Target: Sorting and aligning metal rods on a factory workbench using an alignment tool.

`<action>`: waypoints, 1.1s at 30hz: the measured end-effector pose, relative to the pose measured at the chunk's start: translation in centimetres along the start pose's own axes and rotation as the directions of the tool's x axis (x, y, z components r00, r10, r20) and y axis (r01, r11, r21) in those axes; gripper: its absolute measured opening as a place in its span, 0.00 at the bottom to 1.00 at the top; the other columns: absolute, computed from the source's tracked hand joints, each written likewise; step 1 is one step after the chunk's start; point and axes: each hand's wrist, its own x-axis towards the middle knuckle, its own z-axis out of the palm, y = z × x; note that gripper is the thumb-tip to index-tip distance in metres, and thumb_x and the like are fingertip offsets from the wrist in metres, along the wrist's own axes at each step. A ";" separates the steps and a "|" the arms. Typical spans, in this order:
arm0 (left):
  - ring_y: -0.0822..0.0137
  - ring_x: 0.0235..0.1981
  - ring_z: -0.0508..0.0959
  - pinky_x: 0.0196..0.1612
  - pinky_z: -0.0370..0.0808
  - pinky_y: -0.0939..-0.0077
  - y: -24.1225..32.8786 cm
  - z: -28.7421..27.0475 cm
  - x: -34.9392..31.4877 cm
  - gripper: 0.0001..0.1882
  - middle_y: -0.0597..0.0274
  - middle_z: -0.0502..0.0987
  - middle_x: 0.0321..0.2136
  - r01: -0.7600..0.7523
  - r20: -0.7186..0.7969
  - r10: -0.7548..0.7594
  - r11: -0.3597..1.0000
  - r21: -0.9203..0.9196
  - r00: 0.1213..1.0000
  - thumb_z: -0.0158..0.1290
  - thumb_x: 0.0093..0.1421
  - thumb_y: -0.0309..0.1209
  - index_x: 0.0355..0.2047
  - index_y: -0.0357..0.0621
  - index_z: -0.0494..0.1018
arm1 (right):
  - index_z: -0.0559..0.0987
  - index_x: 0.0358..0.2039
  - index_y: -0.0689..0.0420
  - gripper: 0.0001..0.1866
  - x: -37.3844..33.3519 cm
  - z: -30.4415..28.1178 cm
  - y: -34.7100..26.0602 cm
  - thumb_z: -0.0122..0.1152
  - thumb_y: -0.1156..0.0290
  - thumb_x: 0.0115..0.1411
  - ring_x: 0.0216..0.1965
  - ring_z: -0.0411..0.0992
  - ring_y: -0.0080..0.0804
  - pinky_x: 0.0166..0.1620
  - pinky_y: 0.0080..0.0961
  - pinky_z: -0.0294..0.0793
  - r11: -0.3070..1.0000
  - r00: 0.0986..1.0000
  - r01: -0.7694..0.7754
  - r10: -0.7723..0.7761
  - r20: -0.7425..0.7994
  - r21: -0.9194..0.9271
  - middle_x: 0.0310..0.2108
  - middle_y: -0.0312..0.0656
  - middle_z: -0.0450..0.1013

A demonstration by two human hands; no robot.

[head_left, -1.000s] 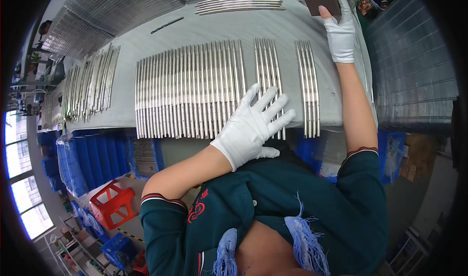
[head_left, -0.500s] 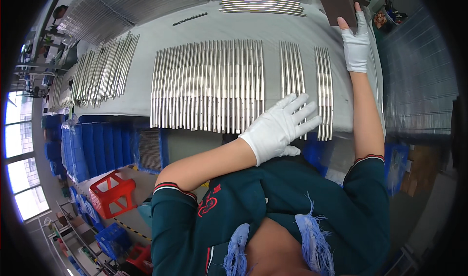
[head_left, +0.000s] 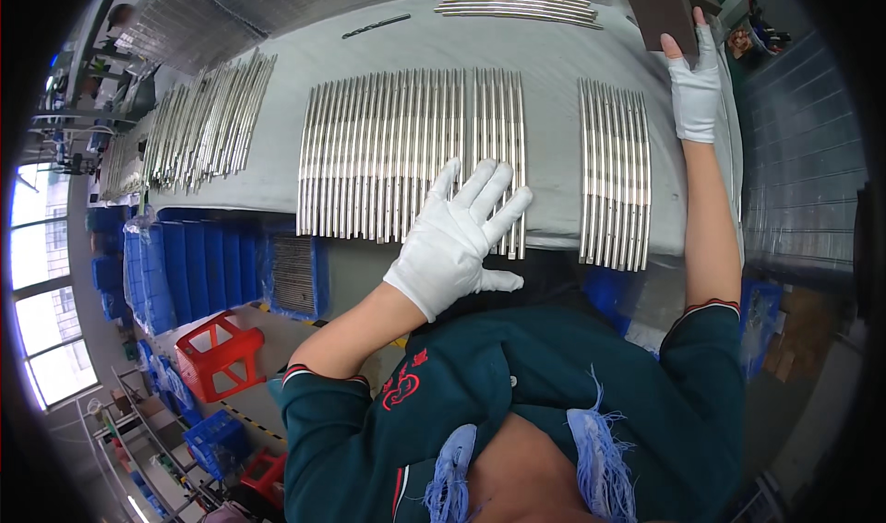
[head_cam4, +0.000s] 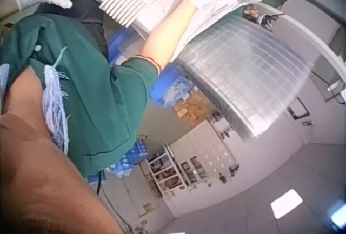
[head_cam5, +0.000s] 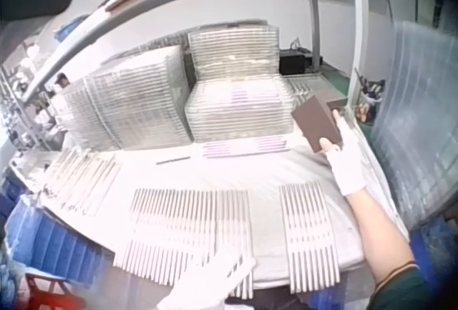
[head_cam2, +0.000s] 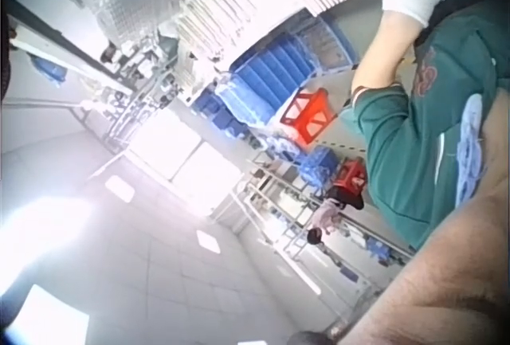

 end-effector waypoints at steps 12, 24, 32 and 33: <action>0.45 0.69 0.59 0.71 0.49 0.43 2.7 1.5 3.8 0.55 0.44 0.63 0.66 -0.190 -0.044 0.186 0.971 -0.144 0.982 0.62 0.46 0.64 0.69 0.48 0.60 | 0.68 0.68 0.54 0.34 -0.2 0.1 -0.2 0.69 0.66 0.63 0.61 0.67 0.30 0.64 0.25 0.64 1.000 1.000 -0.010 0.010 -0.004 0.000 0.63 0.45 0.68; 0.41 0.67 0.61 0.69 0.51 0.40 -0.2 -0.3 -0.4 0.55 0.43 0.64 0.65 -0.021 0.020 0.021 1.000 -0.012 1.000 0.63 0.42 0.63 0.67 0.48 0.62 | 0.68 0.68 0.53 0.34 0.0 0.0 0.1 0.69 0.66 0.63 0.64 0.64 0.32 0.66 0.26 0.60 0.998 0.999 0.044 -0.043 0.014 -0.042 0.65 0.45 0.66; 0.40 0.67 0.61 0.70 0.56 0.46 1.3 0.9 1.5 0.52 0.42 0.63 0.64 -0.137 -0.047 0.131 0.981 -0.140 0.990 0.67 0.44 0.55 0.66 0.44 0.62 | 0.67 0.68 0.54 0.35 -0.3 0.3 -0.9 0.69 0.64 0.63 0.63 0.66 0.32 0.65 0.26 0.63 0.999 0.998 -0.042 0.042 0.047 -0.001 0.65 0.46 0.67; 0.40 0.68 0.60 0.70 0.56 0.47 1.8 0.8 2.1 0.51 0.43 0.61 0.65 -0.159 -0.036 0.155 0.972 -0.173 0.987 0.67 0.45 0.54 0.66 0.45 0.62 | 0.67 0.68 0.55 0.35 -0.4 0.4 -1.4 0.69 0.64 0.63 0.61 0.68 0.31 0.63 0.26 0.65 0.998 0.997 -0.061 0.061 0.055 -0.009 0.63 0.46 0.68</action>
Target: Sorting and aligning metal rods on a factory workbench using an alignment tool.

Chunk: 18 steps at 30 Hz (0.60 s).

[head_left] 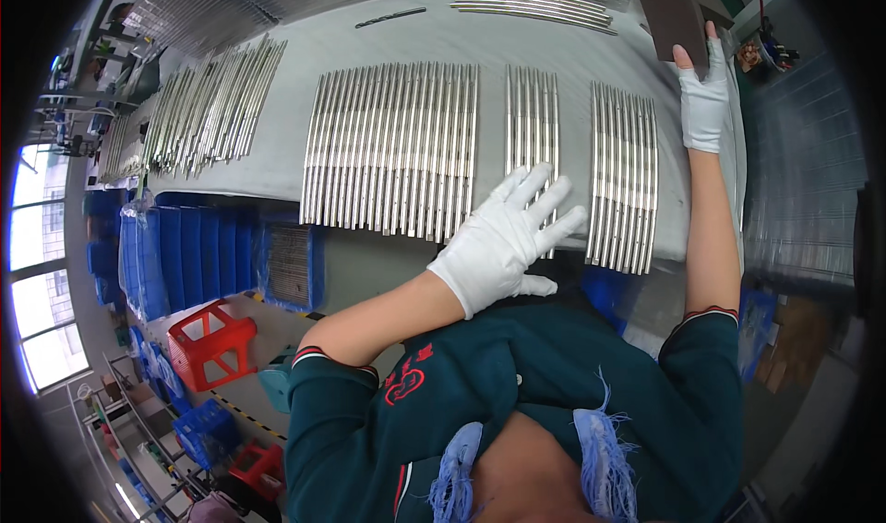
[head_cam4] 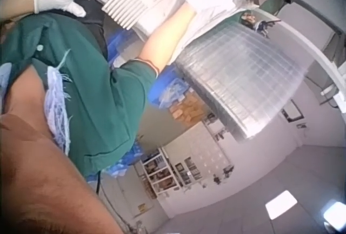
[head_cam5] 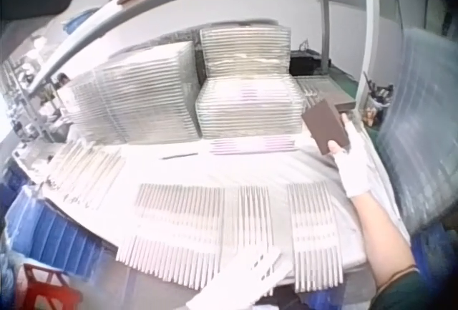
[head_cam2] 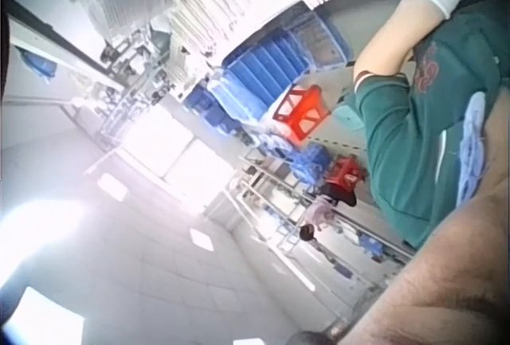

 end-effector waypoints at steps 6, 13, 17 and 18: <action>0.43 0.68 0.60 0.70 0.54 0.46 -0.3 -0.9 -1.2 0.47 0.43 0.61 0.66 -0.073 -0.083 0.069 0.996 -0.053 0.994 0.64 0.50 0.53 0.66 0.46 0.62 | 0.67 0.68 0.52 0.35 0.2 -0.1 0.4 0.70 0.64 0.62 0.60 0.69 0.31 0.63 0.25 0.66 0.999 0.999 0.002 0.000 -0.044 0.037 0.62 0.46 0.69; 0.44 0.67 0.63 0.69 0.52 0.43 -3.3 -2.8 -6.7 0.52 0.42 0.65 0.63 0.312 -0.103 -0.296 0.927 0.207 0.950 0.67 0.45 0.56 0.66 0.44 0.62 | 0.68 0.67 0.53 0.34 0.4 -0.3 1.2 0.69 0.63 0.62 0.59 0.69 0.32 0.62 0.25 0.66 0.999 0.999 -0.039 0.040 -0.023 0.030 0.61 0.46 0.70; 0.45 0.67 0.63 0.69 0.52 0.43 -3.3 -2.6 -6.7 0.54 0.42 0.65 0.63 0.304 -0.077 -0.295 0.929 0.209 0.952 0.68 0.42 0.57 0.66 0.45 0.62 | 0.68 0.67 0.54 0.34 0.3 -0.1 1.3 0.69 0.64 0.63 0.59 0.68 0.31 0.63 0.25 0.66 0.998 0.998 -0.054 0.055 -0.008 0.040 0.61 0.46 0.70; 0.46 0.67 0.63 0.69 0.53 0.43 -3.2 -2.5 -6.4 0.54 0.43 0.65 0.63 0.298 -0.079 -0.288 0.934 0.198 0.954 0.68 0.41 0.57 0.65 0.46 0.63 | 0.68 0.67 0.54 0.34 0.2 0.0 1.2 0.69 0.64 0.63 0.59 0.68 0.31 0.63 0.25 0.66 0.998 0.998 -0.056 0.056 -0.004 0.036 0.61 0.46 0.70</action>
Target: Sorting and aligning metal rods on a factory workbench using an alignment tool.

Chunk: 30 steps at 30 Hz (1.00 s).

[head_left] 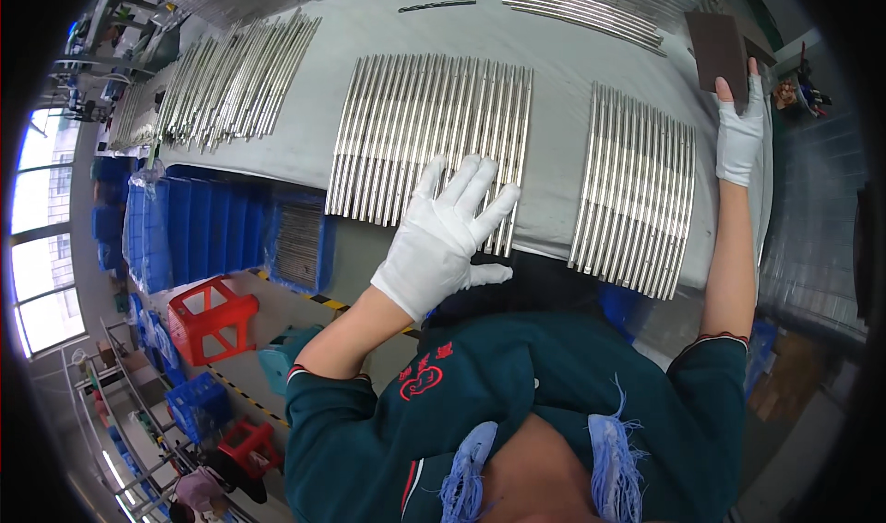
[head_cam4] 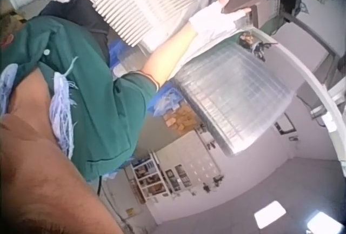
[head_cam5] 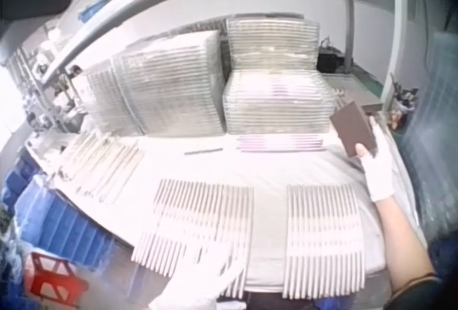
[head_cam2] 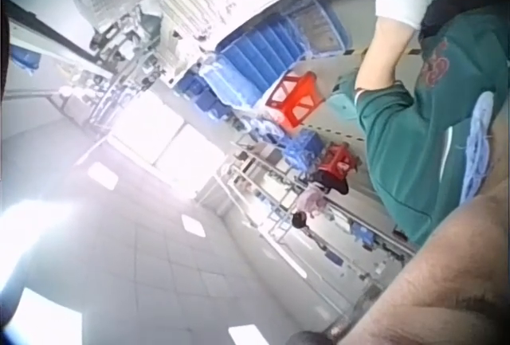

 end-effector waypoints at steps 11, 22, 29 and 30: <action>0.48 0.68 0.62 0.70 0.52 0.42 2.9 1.2 2.9 0.50 0.46 0.64 0.63 -0.174 0.015 0.180 0.965 -0.199 0.984 0.67 0.45 0.55 0.65 0.50 0.63 | 0.66 0.68 0.55 0.36 -0.2 0.6 -0.6 0.69 0.67 0.62 0.60 0.69 0.31 0.63 0.26 0.65 0.999 1.000 -0.019 0.019 0.004 0.030 0.62 0.45 0.69; 0.44 0.67 0.62 0.67 0.51 0.35 0.7 -0.4 0.9 0.54 0.44 0.64 0.63 -0.048 0.112 0.055 0.997 -0.067 0.992 0.66 0.41 0.60 0.65 0.47 0.63 | 0.66 0.68 0.56 0.35 0.1 0.0 0.0 0.69 0.66 0.63 0.59 0.69 0.31 0.63 0.26 0.66 1.000 1.000 -0.017 0.017 0.016 -0.001 0.62 0.45 0.69; 0.44 0.66 0.62 0.68 0.51 0.38 0.8 -0.5 0.3 0.54 0.45 0.65 0.62 -0.028 0.087 0.034 0.997 -0.074 0.996 0.67 0.40 0.59 0.64 0.46 0.62 | 0.65 0.69 0.58 0.36 -0.1 0.0 -0.5 0.69 0.65 0.63 0.60 0.68 0.30 0.63 0.26 0.66 0.998 0.999 0.027 -0.026 0.019 -0.054 0.62 0.45 0.68; 0.44 0.66 0.62 0.69 0.53 0.42 1.0 -0.4 0.6 0.52 0.45 0.64 0.62 -0.035 0.078 0.046 0.991 -0.127 0.996 0.68 0.42 0.55 0.64 0.46 0.63 | 0.65 0.69 0.58 0.36 0.0 0.0 -0.5 0.69 0.65 0.63 0.60 0.68 0.30 0.63 0.26 0.66 0.998 0.999 0.030 -0.029 0.024 -0.048 0.62 0.45 0.68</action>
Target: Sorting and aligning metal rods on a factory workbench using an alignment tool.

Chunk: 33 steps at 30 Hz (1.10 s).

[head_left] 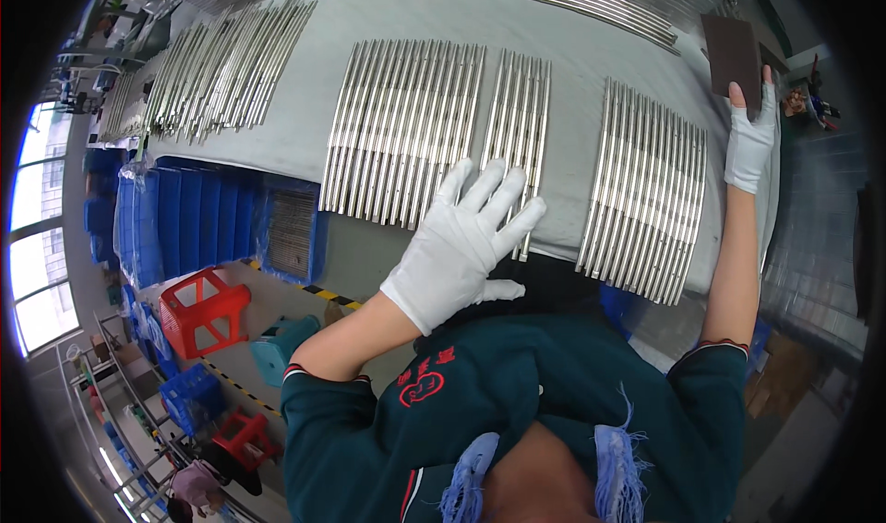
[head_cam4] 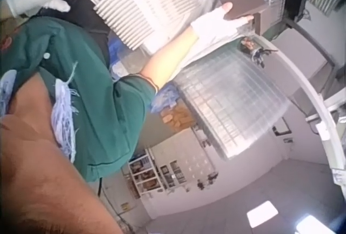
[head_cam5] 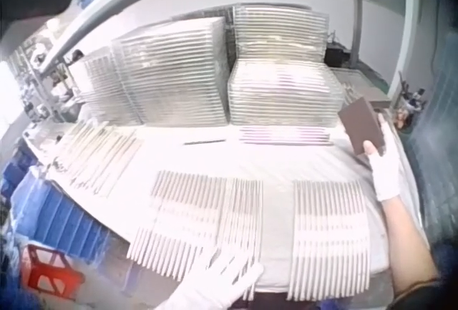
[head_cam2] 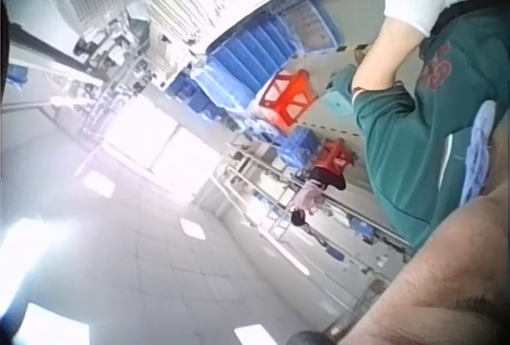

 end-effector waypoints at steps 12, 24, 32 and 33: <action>0.44 0.67 0.63 0.69 0.54 0.43 -0.9 -0.5 -0.5 0.50 0.44 0.65 0.62 -0.042 -0.139 0.034 0.998 -0.051 0.990 0.68 0.43 0.54 0.63 0.46 0.65 | 0.63 0.70 0.55 0.35 0.3 -0.3 0.6 0.66 0.65 0.65 0.64 0.64 0.34 0.67 0.28 0.60 0.997 1.000 0.007 -0.005 0.026 -0.075 0.66 0.48 0.64; 0.44 0.66 0.64 0.69 0.50 0.37 -3.1 -0.4 -2.2 0.57 0.42 0.67 0.62 0.176 -0.148 -0.161 0.980 0.095 0.976 0.68 0.35 0.61 0.64 0.46 0.65 | 0.65 0.69 0.57 0.35 0.3 -0.7 1.3 0.66 0.62 0.65 0.64 0.65 0.34 0.67 0.28 0.60 0.985 0.999 0.037 -0.036 0.006 -0.166 0.64 0.48 0.66; 0.49 0.67 0.64 0.68 0.52 0.37 -1.2 0.7 -0.8 0.54 0.48 0.67 0.63 0.017 -0.122 -0.025 0.998 -0.066 0.992 0.68 0.39 0.59 0.64 0.47 0.65 | 0.64 0.70 0.56 0.35 0.3 -0.1 0.8 0.66 0.64 0.65 0.64 0.64 0.35 0.67 0.28 0.60 0.995 1.000 -0.006 0.008 0.015 -0.102 0.66 0.49 0.64; 0.50 0.67 0.64 0.68 0.52 0.37 -1.1 0.7 -0.7 0.54 0.48 0.67 0.63 0.006 -0.115 -0.015 0.997 -0.074 0.993 0.68 0.40 0.59 0.64 0.47 0.65 | 0.64 0.70 0.56 0.35 0.2 0.0 0.7 0.66 0.64 0.65 0.64 0.64 0.35 0.67 0.28 0.60 0.995 1.000 -0.006 0.007 0.010 -0.097 0.67 0.49 0.63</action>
